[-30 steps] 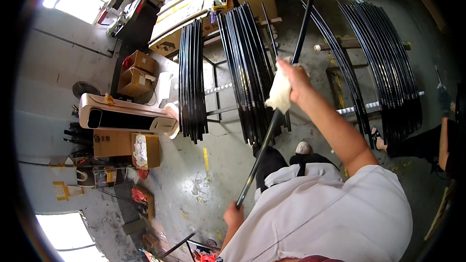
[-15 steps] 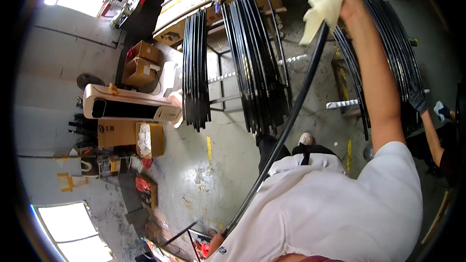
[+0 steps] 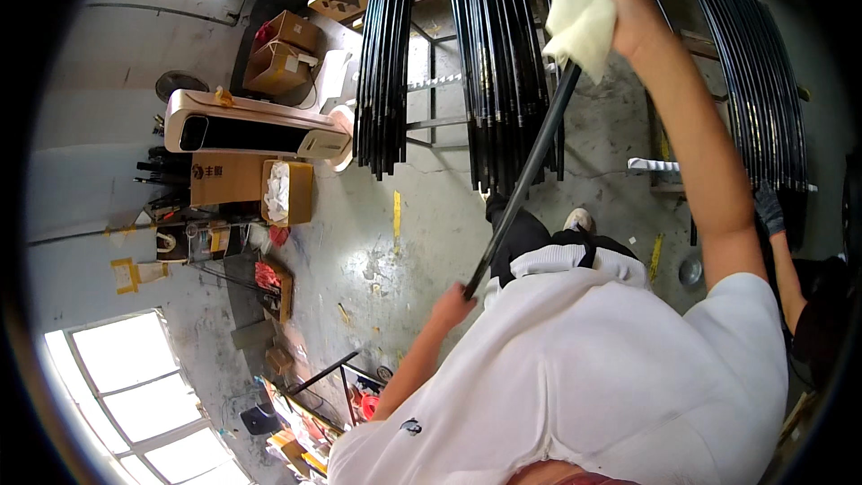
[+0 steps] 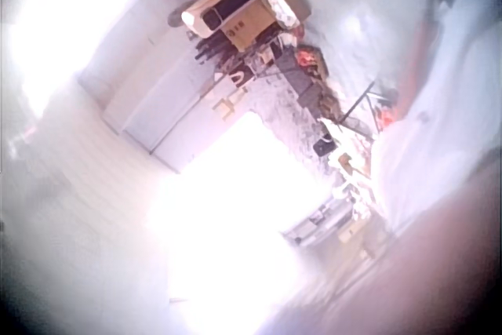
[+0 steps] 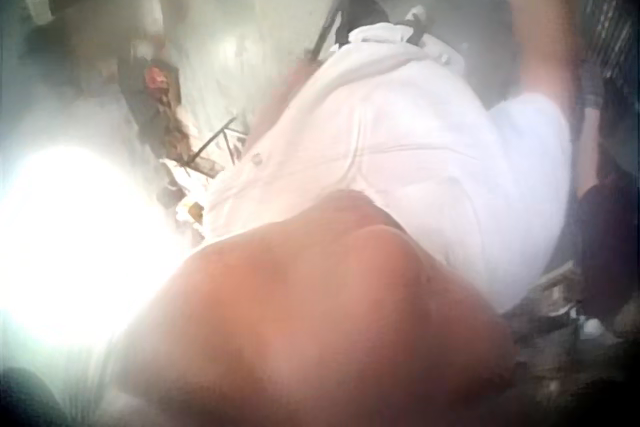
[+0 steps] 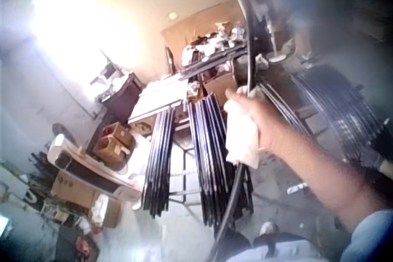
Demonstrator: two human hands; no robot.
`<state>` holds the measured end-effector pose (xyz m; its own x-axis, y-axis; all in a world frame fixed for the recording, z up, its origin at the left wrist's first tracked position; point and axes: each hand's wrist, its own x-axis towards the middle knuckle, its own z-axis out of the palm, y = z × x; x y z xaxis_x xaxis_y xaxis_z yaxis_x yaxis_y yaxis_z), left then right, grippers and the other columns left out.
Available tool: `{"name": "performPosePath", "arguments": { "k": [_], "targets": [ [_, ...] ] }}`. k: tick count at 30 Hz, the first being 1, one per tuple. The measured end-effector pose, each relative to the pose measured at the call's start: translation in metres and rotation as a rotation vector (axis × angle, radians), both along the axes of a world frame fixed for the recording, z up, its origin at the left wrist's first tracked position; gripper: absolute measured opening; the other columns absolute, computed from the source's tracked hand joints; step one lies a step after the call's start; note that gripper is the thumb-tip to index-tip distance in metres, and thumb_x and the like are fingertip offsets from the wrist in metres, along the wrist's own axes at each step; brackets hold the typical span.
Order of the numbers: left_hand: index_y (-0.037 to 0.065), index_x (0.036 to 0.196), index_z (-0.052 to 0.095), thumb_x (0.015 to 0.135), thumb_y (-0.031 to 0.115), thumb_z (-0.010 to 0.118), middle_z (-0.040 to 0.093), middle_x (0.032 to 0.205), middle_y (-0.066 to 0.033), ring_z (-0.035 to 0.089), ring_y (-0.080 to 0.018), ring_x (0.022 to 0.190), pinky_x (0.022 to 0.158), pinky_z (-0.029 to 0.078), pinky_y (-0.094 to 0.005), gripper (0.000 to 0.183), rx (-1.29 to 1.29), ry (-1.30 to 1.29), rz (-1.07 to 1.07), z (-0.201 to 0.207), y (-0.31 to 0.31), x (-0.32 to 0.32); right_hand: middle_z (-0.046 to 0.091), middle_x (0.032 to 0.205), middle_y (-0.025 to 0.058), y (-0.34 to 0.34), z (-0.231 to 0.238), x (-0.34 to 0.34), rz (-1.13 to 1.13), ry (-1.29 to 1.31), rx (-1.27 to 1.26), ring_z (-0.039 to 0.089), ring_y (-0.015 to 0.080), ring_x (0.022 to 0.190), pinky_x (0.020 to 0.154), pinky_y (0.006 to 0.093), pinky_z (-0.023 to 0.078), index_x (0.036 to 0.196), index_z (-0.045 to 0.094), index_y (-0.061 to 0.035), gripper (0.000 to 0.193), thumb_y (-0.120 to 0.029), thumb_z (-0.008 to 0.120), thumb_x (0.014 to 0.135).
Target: The person cleans long black poles by sliding a cloth along the length of each pole and then places them onto a storage rack.
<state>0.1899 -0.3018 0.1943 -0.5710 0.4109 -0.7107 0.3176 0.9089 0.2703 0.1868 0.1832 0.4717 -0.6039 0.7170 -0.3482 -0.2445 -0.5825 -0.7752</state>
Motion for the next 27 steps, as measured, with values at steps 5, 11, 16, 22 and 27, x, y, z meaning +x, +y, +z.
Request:
{"name": "performPosePath", "arguments": {
  "k": [5, 11, 16, 22, 27],
  "targets": [
    [0.002, 0.107, 0.041, 0.076, 0.025, 0.067, 0.061, 0.092, -0.0200, 0.060, -0.0366, 0.086, 0.071, 0.048, -0.0429, 0.046, 0.335, -0.055, 0.017, 0.030, 0.124, 0.001, 0.055, 0.066, 0.0020, -0.050, -0.087, -0.007, 0.072, 0.027, 0.195, 0.053, 0.0135, 0.053, 0.048, 0.0321, 0.048, 0.075, 0.056, -0.0117, 0.033, -0.040, 0.073, 0.072],
    [-0.003, 0.113, 0.032, 0.078, 0.018, 0.065, 0.057, 0.085, -0.0112, 0.056, -0.0137, 0.065, 0.056, 0.048, -0.0307, 0.053, 0.692, -0.451, 0.322, 0.084, 0.209, 0.000, 0.058, 0.075, -0.0009, -0.145, -0.191, 0.032, 0.335, -0.143, 0.310, 0.054, 0.0088, 0.065, 0.058, 0.0263, 0.045, 0.082, 0.059, -0.0090, 0.014, -0.019, 0.068, 0.079],
    [-0.001, 0.119, 0.034, 0.085, 0.017, 0.060, 0.057, 0.098, -0.0068, 0.057, -0.0150, 0.084, 0.078, 0.046, -0.0305, 0.047, 0.841, -0.584, 0.044, 0.106, 0.225, -0.014, 0.060, 0.079, 0.0014, -0.135, -0.207, 0.052, 0.538, -0.216, 0.215, 0.056, 0.0102, 0.070, 0.061, 0.0276, 0.047, 0.086, 0.059, -0.0063, 0.015, -0.018, 0.066, 0.080],
    [0.000, 0.112, 0.040, 0.093, 0.022, 0.049, 0.060, 0.103, -0.0127, 0.058, -0.0214, 0.098, 0.095, 0.038, -0.0336, 0.030, 1.277, -0.284, 0.286, 0.121, 0.268, -0.036, 0.060, 0.065, 0.0103, -0.151, -0.212, 0.060, 0.539, -0.319, 0.735, 0.058, 0.0270, 0.061, 0.058, 0.0377, 0.044, 0.077, 0.060, -0.0054, 0.026, -0.032, 0.059, 0.076],
    [0.004, 0.091, 0.039, 0.096, 0.020, 0.042, 0.055, 0.067, -0.0084, 0.059, -0.0189, 0.059, 0.062, 0.050, -0.0301, 0.018, 1.346, -0.380, 0.461, 0.125, 0.287, -0.067, 0.060, 0.070, 0.0164, -0.157, -0.208, 0.075, 0.802, -0.463, 0.595, 0.059, 0.0284, 0.066, 0.064, 0.0377, 0.045, 0.083, 0.058, 0.0014, 0.034, -0.032, 0.061, 0.076]
  ]
}}
